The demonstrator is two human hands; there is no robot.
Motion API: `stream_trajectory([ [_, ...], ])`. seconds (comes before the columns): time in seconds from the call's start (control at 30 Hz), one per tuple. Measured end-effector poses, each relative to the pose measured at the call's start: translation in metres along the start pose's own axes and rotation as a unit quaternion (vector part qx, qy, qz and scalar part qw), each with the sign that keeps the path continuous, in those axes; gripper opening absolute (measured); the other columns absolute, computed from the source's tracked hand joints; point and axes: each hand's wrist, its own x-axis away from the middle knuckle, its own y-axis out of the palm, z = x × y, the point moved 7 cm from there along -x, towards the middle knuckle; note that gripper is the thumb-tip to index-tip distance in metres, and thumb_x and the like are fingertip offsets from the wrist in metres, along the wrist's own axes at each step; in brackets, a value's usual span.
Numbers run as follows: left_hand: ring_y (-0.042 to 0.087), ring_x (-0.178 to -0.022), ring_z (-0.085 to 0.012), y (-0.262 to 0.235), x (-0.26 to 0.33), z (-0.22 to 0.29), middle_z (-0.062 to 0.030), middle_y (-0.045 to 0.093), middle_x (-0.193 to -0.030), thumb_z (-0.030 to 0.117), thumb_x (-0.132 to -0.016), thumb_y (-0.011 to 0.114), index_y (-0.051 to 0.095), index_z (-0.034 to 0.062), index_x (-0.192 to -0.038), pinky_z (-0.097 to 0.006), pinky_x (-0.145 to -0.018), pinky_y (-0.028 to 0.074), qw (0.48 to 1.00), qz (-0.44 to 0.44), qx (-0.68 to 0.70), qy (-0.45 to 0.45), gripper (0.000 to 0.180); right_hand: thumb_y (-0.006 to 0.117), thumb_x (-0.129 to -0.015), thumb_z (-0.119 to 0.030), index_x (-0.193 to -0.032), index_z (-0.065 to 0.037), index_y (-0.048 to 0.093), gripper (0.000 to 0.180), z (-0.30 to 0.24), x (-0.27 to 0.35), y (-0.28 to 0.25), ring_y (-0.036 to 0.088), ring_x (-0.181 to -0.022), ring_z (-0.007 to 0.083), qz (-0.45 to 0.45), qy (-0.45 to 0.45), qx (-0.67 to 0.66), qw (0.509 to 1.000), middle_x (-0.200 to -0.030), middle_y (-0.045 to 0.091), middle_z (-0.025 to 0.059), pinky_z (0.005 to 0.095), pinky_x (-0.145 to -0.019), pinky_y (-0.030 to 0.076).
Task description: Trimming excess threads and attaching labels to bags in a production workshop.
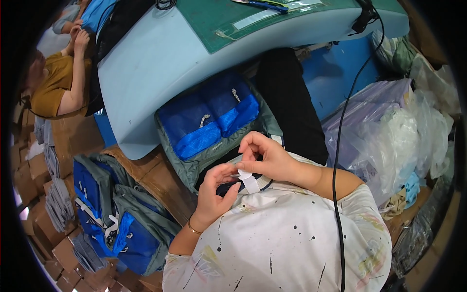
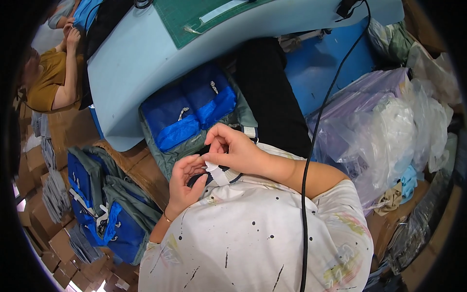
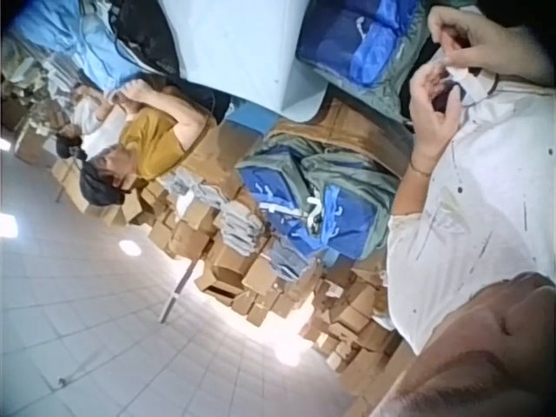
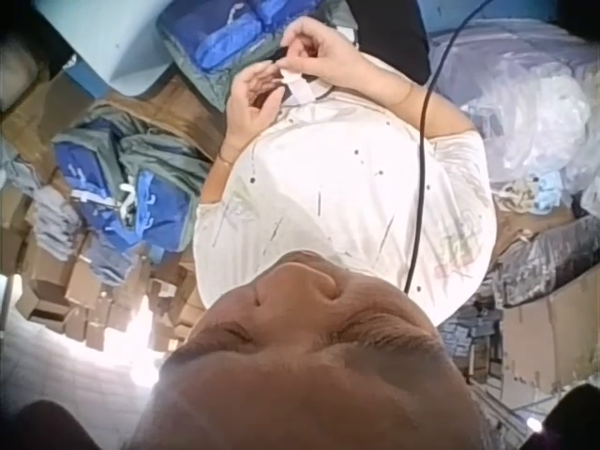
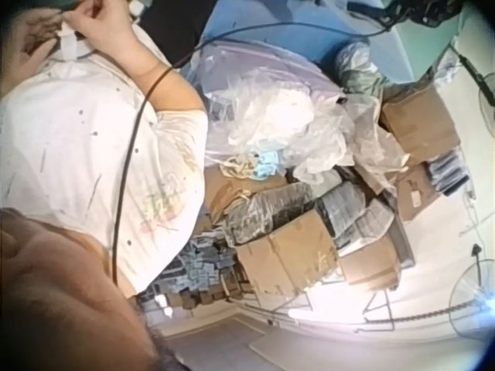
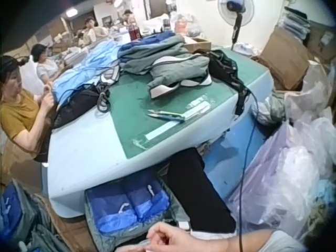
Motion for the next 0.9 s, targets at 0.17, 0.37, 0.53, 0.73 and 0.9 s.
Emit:
stream_trajectory([
  [0.17, 0.059, -0.071, -0.0198, 0.022, -0.008, 0.037, -0.0071, 0.059, -0.085, 0.005, -0.072, 0.071, 0.066, 0.0045, -0.095, -0.026, -0.06, 0.048, 0.906, -0.112, -0.336, 0.232, 0.023, 0.065, -0.085, -0.006, -0.106, -0.005, 0.049, 0.026, 0.018, -0.01, -0.004, 0.052, -0.068, 0.0032, -0.052, 0.074, -0.037, 0.995, -0.073, 0.057, -0.0017, 0.0189, -0.061, 0.04],
  [0.37, 0.056, -0.062, -0.0208, 0.029, -0.017, 0.042, -0.0047, 0.056, -0.077, 0.007, -0.071, 0.071, 0.068, 0.0058, -0.089, -0.03, -0.055, 0.046, 0.868, -0.102, -0.424, 0.238, 0.018, 0.061, -0.083, -0.001, -0.112, -0.003, 0.049, 0.031, 0.019, -0.016, 0.001, 0.053, -0.068, 0.0045, -0.121, 0.16, -0.101, 0.974, -0.072, 0.057, -0.001, 0.0196, -0.063, 0.042],
  [0.53, 0.053, -0.059, -0.0185, 0.036, -0.01, 0.037, -0.0021, 0.054, -0.075, 0.004, -0.068, 0.071, 0.068, 0.0063, -0.087, -0.029, -0.051, 0.043, 0.842, -0.189, -0.373, 0.341, 0.019, 0.064, -0.08, -0.002, -0.108, -0.002, 0.049, 0.032, 0.014, -0.022, 0.009, 0.054, -0.066, 0.0062, -0.179, 0.171, -0.084, 0.965, -0.072, 0.058, 0.002, 0.0205, -0.06, 0.043],
  [0.73, 0.053, -0.059, -0.0161, 0.038, -0.003, 0.039, -0.001, 0.051, -0.072, 0.002, -0.064, 0.073, 0.067, 0.007, -0.085, -0.028, -0.048, 0.04, 0.788, -0.21, -0.414, 0.404, 0.022, 0.061, -0.08, 0.004, -0.102, -0.004, 0.047, 0.027, 0.025, -0.026, 0.018, 0.053, -0.065, 0.0062, -0.201, 0.194, -0.075, 0.957, -0.071, 0.056, 0.0012, 0.0209, -0.063, 0.043],
  [0.9, 0.055, -0.064, -0.0194, 0.022, -0.004, 0.036, -0.0041, 0.054, -0.073, 0.003, -0.071, 0.071, 0.064, 0.0051, -0.088, -0.029, -0.054, 0.043, 0.853, -0.15, -0.382, 0.322, 0.018, 0.064, -0.083, 0.0, -0.099, -0.006, 0.046, 0.025, 0.022, -0.021, 0.01, 0.053, -0.066, 0.0055, -0.124, 0.128, -0.1, 0.979, -0.071, 0.056, -0.0002, 0.0204, -0.062, 0.042],
])
